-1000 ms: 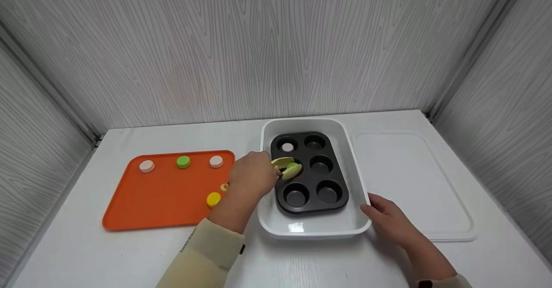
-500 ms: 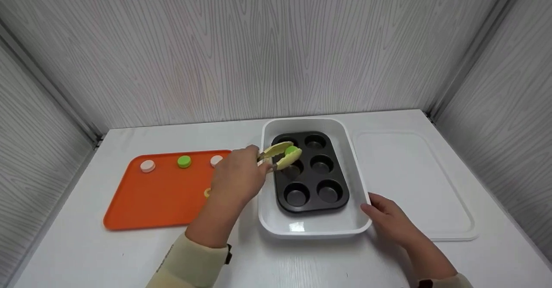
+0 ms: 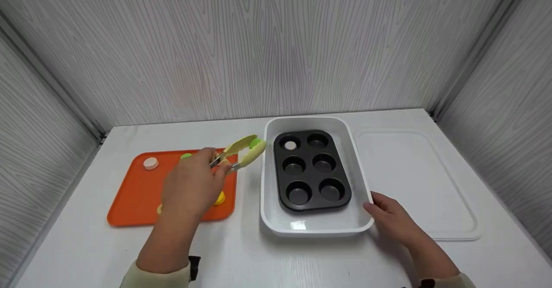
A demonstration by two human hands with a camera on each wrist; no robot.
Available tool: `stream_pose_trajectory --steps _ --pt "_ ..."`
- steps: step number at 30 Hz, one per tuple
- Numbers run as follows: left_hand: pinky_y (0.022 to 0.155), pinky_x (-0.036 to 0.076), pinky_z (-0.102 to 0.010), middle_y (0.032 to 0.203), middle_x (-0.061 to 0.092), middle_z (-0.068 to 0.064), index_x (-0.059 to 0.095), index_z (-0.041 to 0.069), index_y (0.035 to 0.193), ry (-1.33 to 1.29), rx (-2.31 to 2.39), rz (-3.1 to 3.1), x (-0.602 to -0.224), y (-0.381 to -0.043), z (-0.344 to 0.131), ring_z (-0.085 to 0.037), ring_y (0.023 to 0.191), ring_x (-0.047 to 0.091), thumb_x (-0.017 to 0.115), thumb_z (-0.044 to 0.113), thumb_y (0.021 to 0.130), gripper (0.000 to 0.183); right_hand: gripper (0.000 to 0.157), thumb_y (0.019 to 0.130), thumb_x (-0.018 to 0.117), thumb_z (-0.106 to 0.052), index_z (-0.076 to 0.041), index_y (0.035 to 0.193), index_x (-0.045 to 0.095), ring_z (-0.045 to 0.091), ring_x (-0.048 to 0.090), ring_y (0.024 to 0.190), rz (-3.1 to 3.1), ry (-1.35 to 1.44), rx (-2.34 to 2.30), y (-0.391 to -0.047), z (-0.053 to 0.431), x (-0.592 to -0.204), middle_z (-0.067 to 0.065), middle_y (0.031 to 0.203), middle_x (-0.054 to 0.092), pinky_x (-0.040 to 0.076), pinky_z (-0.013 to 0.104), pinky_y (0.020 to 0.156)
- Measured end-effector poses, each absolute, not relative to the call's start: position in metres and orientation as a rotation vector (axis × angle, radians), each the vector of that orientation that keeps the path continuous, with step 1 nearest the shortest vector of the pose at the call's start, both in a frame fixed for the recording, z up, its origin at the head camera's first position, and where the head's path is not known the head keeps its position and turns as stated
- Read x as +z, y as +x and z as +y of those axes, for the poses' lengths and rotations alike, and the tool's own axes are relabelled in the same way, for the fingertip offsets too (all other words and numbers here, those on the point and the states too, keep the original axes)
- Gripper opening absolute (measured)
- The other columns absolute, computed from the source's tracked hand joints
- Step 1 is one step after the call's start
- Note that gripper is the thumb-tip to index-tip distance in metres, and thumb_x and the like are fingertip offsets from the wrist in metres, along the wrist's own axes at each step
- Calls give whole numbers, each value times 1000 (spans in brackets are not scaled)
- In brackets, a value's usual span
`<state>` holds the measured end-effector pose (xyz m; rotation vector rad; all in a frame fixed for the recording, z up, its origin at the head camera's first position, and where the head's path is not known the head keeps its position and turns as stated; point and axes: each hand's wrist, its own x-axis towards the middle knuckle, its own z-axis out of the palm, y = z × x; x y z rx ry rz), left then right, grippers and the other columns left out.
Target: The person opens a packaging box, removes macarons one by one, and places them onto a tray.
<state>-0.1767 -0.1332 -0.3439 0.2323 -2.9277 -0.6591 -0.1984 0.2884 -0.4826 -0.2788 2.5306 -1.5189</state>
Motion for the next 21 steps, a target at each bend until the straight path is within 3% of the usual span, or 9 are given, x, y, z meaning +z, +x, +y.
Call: stream_pose_trajectory --steps 8,11,13,17,21 --pt "71 56 -47 123 69 -21 57 1 147 373 -569 -2993 -348 -162 -174 -34 96 64 71 38 102 60 51 111 56 -19 9 153 47 32 50 140 2512 -293 -1509 -199 284 -481 24 150 57 41 21 106" --pt "72 56 -49 124 69 -22 58 1 146 431 -575 -3011 -351 -157 -191 -37 99 64 72 40 101 61 51 111 56 -18 9 153 48 32 51 141 2509 -286 -1523 -200 283 -482 23 149 58 41 20 106" --pt "68 55 -48 119 70 -21 60 1 143 475 -582 -3013 -354 -151 -204 -36 96 65 73 39 101 58 50 111 56 -18 8 152 48 31 50 141 2505 -282 -1533 -201 282 -484 23 149 58 41 19 105" --pt "57 48 -42 92 71 -14 65 1 127 521 -591 -3018 -361 -139 -230 -31 78 63 72 37 101 45 50 111 56 -19 8 152 49 31 50 141 2500 -272 -1539 -200 282 -485 22 149 58 40 18 105" --pt "54 45 -40 76 64 -9 66 1 116 526 -617 -3028 -368 -133 -245 -27 67 59 69 36 102 38 51 111 56 -20 8 152 49 31 50 140 2536 -252 -1497 -200 288 -481 23 149 58 41 18 104"
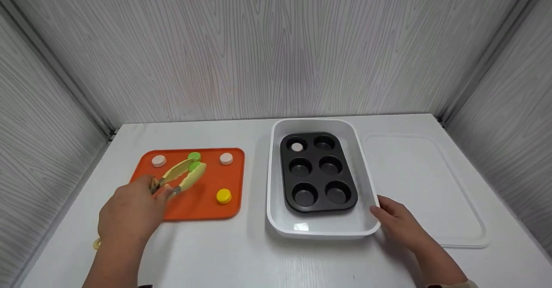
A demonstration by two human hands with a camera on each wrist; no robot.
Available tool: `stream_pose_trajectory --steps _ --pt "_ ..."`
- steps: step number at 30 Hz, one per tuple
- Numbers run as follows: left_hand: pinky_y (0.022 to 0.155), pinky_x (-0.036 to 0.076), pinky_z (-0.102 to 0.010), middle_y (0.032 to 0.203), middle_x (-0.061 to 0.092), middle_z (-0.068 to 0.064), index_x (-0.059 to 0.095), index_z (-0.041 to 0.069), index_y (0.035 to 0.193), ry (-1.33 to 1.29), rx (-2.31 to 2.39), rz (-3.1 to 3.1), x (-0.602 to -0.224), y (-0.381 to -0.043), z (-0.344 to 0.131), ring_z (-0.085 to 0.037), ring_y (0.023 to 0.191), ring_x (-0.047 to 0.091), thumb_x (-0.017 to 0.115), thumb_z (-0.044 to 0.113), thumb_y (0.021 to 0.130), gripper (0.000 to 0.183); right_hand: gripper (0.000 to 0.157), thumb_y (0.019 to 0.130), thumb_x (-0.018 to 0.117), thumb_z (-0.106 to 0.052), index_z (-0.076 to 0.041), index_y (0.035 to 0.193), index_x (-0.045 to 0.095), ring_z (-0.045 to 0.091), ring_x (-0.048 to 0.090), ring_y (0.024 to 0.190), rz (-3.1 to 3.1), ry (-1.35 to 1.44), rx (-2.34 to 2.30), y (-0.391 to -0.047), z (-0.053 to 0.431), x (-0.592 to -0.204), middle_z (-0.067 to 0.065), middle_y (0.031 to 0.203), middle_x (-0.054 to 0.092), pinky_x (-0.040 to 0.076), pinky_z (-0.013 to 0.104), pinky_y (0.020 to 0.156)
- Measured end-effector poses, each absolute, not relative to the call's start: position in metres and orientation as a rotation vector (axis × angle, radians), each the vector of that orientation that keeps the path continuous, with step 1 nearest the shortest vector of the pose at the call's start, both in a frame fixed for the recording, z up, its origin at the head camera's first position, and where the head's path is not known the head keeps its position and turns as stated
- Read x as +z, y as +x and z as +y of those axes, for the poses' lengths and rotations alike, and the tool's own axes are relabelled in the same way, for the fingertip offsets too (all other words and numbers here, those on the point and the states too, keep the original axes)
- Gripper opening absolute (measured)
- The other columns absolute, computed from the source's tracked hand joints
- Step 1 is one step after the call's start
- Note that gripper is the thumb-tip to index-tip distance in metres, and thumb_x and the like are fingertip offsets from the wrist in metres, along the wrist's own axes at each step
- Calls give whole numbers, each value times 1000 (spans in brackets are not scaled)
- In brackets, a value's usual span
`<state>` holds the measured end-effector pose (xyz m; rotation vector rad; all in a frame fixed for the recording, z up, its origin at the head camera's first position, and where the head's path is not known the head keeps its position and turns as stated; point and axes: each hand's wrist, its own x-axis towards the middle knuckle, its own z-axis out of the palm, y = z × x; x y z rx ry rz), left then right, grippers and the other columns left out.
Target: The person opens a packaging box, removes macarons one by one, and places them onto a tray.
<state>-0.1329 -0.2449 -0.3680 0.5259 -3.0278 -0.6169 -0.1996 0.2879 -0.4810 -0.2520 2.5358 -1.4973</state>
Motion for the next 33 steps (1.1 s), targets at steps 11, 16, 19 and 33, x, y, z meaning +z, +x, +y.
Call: stream_pose_trajectory --steps 11,16,19,33 --pt "55 49 -42 86 69 -14 62 -8 127 591 -603 -3129 -389 -126 -260 -28 72 64 70 39 102 53 51 111 55 -20 10 152 48 32 52 138 2515 -288 -1531 -199 290 -481 23 146 60 42 18 103" --pt "55 49 -40 83 68 -12 62 -11 127 607 -599 -3173 -398 -125 -261 -26 69 62 71 39 101 56 52 111 55 -21 10 152 48 32 51 139 2526 -276 -1523 -198 289 -481 23 147 60 41 17 103" --pt "55 48 -40 80 67 -11 62 -10 124 609 -595 -3183 -400 -125 -261 -26 68 61 71 38 101 55 52 111 56 -21 10 152 48 32 51 139 2530 -266 -1524 -198 289 -481 24 147 60 41 17 103" --pt "59 52 -45 87 69 -17 60 -13 124 649 -588 -3202 -397 -121 -265 -32 77 66 70 50 98 70 53 111 56 -24 8 153 47 33 49 141 2550 -260 -1475 -198 289 -480 23 150 57 40 20 105"
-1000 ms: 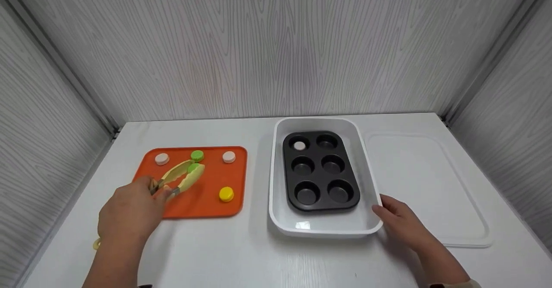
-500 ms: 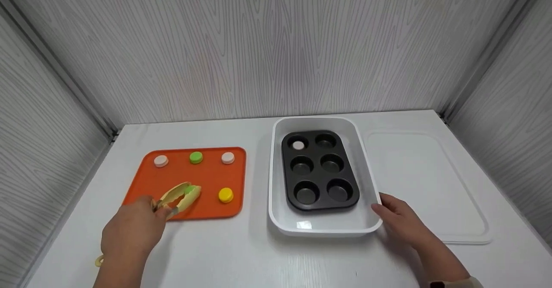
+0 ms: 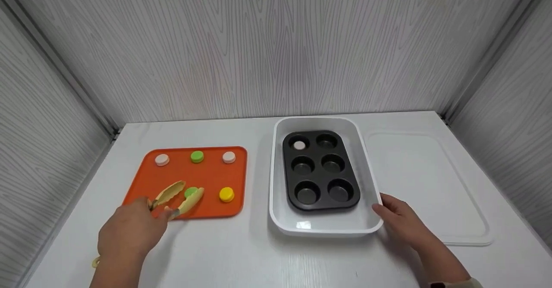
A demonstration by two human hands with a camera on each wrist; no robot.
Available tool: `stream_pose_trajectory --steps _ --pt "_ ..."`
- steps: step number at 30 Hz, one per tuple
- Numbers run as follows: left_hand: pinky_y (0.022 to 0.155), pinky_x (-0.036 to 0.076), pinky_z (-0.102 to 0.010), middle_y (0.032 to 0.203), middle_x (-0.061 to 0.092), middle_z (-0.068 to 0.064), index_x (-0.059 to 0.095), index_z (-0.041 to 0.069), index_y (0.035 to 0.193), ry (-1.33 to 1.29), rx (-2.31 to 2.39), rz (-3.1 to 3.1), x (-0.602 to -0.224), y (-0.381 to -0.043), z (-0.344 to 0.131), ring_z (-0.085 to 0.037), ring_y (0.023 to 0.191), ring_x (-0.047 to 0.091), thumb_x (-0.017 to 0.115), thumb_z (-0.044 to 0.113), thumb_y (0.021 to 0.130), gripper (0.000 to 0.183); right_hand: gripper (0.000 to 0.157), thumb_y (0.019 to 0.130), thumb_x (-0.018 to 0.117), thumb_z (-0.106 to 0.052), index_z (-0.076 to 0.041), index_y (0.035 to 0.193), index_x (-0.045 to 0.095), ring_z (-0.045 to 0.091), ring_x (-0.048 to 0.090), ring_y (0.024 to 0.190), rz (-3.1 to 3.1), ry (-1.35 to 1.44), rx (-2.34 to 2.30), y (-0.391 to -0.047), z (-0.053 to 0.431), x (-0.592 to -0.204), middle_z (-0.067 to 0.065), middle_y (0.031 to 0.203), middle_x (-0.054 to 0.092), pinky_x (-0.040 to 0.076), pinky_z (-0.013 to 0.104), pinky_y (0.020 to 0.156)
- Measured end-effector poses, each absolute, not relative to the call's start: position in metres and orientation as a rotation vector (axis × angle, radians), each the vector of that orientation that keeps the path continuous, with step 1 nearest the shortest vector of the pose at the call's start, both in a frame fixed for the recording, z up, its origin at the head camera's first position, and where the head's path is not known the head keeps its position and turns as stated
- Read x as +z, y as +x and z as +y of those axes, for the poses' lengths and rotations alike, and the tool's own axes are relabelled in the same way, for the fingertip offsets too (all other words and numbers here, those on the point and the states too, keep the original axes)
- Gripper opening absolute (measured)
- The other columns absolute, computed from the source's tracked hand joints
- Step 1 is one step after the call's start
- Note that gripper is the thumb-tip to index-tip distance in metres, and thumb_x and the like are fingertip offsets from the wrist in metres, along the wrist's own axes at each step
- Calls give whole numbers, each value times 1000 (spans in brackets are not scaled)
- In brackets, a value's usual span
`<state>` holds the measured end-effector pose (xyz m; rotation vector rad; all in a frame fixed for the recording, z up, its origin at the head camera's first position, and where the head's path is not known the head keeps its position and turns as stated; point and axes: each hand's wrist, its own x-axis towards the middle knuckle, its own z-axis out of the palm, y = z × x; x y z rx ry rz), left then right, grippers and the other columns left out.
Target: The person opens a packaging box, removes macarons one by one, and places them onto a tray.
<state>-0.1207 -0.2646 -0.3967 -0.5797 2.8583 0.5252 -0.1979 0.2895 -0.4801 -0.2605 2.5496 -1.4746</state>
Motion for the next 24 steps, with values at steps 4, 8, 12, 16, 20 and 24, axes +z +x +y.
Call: stream_pose_trajectory --steps 4,8,12,16,20,24 --pt "59 53 -48 95 70 -23 59 -13 126 -567 531 2898 -389 -122 -265 -36 82 67 70 59 95 79 53 112 56 -22 10 153 46 34 50 141 2535 -255 -1490 -198 290 -481 24 149 57 40 18 103" --pt "62 54 -50 112 71 -29 58 -11 132 -522 556 2980 -377 -130 -252 -39 89 69 70 56 95 77 51 111 56 -18 12 152 46 34 52 139 2520 -264 -1530 -199 293 -481 26 148 58 41 16 102" --pt "68 56 -51 122 69 -28 57 -7 140 -434 572 3055 -360 -148 -222 -40 97 68 70 54 96 76 50 111 56 -17 12 151 47 31 52 138 2545 -252 -1519 -199 295 -479 25 147 59 41 16 102" --pt "75 57 -51 126 69 -23 56 -1 144 -320 582 3115 -341 -170 -187 -38 101 65 72 52 97 73 49 111 56 -17 11 151 49 29 53 136 2547 -248 -1502 -200 293 -479 24 146 60 42 18 103" --pt "68 54 -44 114 71 -18 61 2 135 -239 608 3143 -326 -189 -165 -32 90 64 74 47 97 61 49 111 56 -18 9 151 49 30 52 137 2544 -239 -1491 -201 291 -480 22 147 60 41 20 105" --pt "70 54 -43 112 70 -16 62 3 130 -212 610 3145 -318 -207 -148 -32 91 64 73 45 98 54 50 111 56 -20 7 152 50 30 52 137 2543 -246 -1484 -201 290 -481 22 147 60 41 20 105"
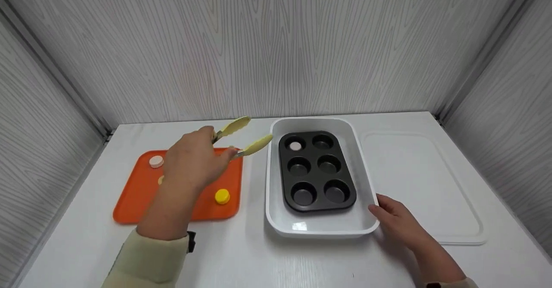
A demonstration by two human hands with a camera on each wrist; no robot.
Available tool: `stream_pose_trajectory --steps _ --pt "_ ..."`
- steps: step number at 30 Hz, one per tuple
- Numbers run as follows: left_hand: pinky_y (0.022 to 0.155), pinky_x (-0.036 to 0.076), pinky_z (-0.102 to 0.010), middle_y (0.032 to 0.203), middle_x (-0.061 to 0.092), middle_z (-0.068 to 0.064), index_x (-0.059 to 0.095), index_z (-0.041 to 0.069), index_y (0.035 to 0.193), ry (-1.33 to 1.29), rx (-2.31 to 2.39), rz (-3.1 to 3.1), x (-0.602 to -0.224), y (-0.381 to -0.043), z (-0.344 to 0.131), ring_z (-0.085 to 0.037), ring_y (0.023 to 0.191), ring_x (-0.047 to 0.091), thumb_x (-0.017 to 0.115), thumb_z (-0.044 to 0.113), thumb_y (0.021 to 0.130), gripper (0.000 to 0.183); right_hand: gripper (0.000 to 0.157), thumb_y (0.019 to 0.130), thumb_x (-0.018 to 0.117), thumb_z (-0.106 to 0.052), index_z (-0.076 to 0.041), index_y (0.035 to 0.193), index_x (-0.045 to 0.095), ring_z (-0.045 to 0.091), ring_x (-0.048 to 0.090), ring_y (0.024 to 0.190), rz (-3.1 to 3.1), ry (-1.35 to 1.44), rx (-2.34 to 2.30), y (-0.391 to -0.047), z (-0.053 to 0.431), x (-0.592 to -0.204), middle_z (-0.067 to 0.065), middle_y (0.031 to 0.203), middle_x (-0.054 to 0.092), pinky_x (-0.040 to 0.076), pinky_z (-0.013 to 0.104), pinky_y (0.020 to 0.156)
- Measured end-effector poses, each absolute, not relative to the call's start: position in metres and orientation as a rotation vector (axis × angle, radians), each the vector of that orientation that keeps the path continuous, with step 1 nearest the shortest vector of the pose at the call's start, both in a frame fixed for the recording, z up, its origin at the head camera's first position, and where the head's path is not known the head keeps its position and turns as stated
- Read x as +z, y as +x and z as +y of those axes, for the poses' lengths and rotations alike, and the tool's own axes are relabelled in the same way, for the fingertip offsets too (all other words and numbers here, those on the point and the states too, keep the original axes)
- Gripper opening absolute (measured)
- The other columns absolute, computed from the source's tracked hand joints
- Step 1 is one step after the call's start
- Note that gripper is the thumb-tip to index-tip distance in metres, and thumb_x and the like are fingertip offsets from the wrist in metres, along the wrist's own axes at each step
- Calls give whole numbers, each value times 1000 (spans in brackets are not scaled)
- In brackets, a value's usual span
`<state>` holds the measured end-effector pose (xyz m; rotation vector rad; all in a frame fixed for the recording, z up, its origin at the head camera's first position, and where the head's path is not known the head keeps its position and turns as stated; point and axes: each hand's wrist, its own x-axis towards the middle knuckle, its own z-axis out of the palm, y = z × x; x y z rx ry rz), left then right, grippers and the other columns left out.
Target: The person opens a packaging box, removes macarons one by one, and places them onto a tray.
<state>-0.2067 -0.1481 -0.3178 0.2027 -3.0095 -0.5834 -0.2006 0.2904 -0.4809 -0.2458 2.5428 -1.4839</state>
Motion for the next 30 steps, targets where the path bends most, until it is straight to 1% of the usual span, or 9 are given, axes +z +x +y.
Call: stream_pose_trajectory --steps 1,4,12,21,25,30 --pt "71 54 -44 111 70 -15 62 3 129 188 -580 -3008 -316 -211 -143 -32 90 64 72 45 98 53 49 111 56 -20 7 152 50 29 53 136 2541 -245 -1489 -201 291 -481 21 146 61 41 20 104" --pt "77 57 -46 113 70 -15 62 2 133 137 -554 -3005 -313 -225 -128 -32 93 65 70 45 99 55 50 110 57 -19 8 152 50 29 53 136 2535 -240 -1497 -201 291 -481 22 147 60 41 19 104" --pt "74 57 -47 101 71 -10 67 5 119 -10 -493 -3026 -315 -265 -90 -28 86 67 69 46 100 46 51 110 57 -16 12 152 47 33 51 140 2498 -283 -1535 -200 291 -482 26 149 57 42 18 103" --pt "72 58 -46 92 69 -7 70 8 109 -69 -378 -3123 -347 -303 -56 -25 82 67 66 43 104 35 51 110 57 -17 11 152 48 32 50 140 2487 -303 -1561 -200 290 -483 24 148 58 41 19 105" --pt "71 58 -46 89 68 -7 71 8 108 -70 -329 -3134 -361 -313 -53 -25 81 68 66 40 104 33 52 110 57 -18 10 152 47 31 51 139 2485 -294 -1563 -200 289 -483 24 149 58 41 19 106" --pt "71 58 -46 88 69 -8 72 7 103 -70 -305 -3136 -374 -319 -51 -25 81 67 67 38 102 31 51 110 56 -17 12 151 47 33 53 137 2491 -344 -1571 -201 289 -482 25 147 59 43 20 105"
